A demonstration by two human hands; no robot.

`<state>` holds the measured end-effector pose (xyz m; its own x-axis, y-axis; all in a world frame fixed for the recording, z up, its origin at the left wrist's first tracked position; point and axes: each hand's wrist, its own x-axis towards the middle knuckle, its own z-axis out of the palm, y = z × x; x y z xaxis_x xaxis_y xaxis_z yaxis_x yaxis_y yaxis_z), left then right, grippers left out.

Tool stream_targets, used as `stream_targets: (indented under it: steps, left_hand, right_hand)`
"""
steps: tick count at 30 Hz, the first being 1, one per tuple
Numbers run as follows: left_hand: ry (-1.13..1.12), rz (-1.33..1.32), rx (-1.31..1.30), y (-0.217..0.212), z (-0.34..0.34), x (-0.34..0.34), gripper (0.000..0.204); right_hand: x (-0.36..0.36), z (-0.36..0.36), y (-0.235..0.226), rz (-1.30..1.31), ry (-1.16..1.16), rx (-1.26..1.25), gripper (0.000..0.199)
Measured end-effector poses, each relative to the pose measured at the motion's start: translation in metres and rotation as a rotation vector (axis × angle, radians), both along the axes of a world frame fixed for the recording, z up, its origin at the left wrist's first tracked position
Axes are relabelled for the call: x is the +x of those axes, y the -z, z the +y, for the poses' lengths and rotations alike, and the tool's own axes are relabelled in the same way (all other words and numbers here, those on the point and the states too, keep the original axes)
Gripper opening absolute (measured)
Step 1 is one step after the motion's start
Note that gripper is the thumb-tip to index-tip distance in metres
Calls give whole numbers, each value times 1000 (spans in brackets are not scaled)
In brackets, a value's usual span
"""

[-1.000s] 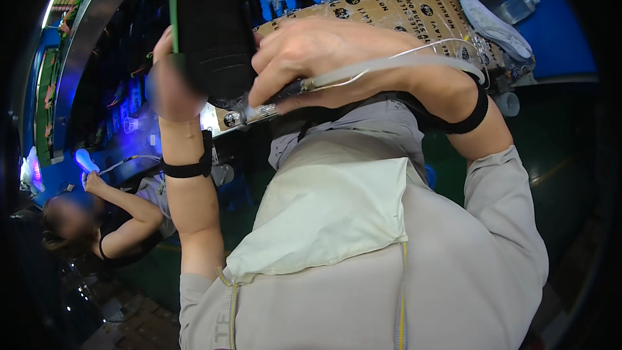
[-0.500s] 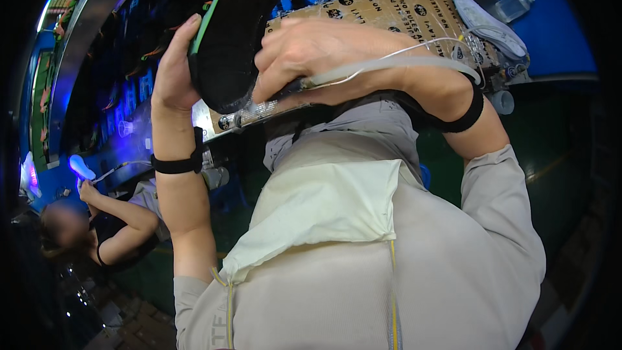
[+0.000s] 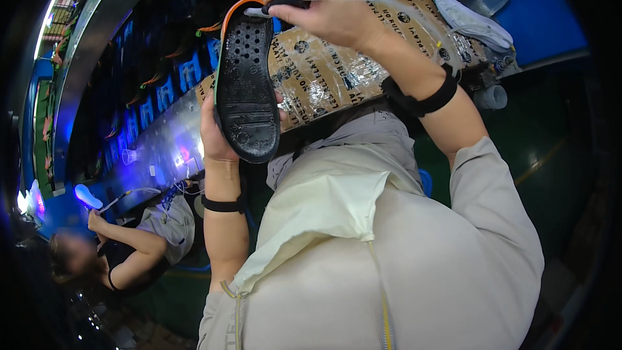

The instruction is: The person repeatedly picks up black slide sandals from a conveyor belt and applies a white substance to the sole using a brush. The person works continuously on multiple sandals, placing each treated sandal back on the belt after application.

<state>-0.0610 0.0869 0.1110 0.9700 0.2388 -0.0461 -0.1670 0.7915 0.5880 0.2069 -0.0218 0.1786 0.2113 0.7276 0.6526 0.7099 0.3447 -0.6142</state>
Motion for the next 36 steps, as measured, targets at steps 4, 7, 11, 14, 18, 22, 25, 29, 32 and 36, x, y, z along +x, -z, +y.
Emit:
stream_targets:
  steps: [4, 7, 11, 14, 18, 22, 25, 29, 32, 36]
  left_hand:
    - [-66, 16, -44, 7, 0, 2, 84]
    - [-167, -13, -57, 18, 8, -4, 78]
    - [-297, -55, -160, 35, 14, -12, 69]
    - [-190, -81, -123, 23, 7, -9, 71]
    - [-101, -197, -34, 19, 4, -4, 75]
    - [-387, 14, 199, 25, 1, -7, 68]
    - [-483, 13, 310, 20, -4, -7, 70]
    - [-552, 72, 484, 18, -5, -7, 88]
    - [-553, 72, 549, 19, -7, -5, 89]
    - [-558, 119, 531, 23, -9, -1, 83]
  right_hand:
    - [-41, -8, 24, -382, 28, 116, 32]
    - [-64, -18, 29, -389, -254, 94, 37]
    - [-62, -24, 13, -283, -648, -125, 32]
    - [-55, -24, 0, -54, -593, -132, 34]
    - [-59, -21, 12, -371, -258, 25, 31]
    - [-62, -41, 8, -154, -618, -184, 28]
    - [-44, -49, 10, -12, -527, -149, 28]
    - [-24, -67, 19, 120, -226, -92, 27]
    - [-13, -77, 35, 200, -2, -61, 27]
    - [12, -84, 70, 319, 203, -54, 28]
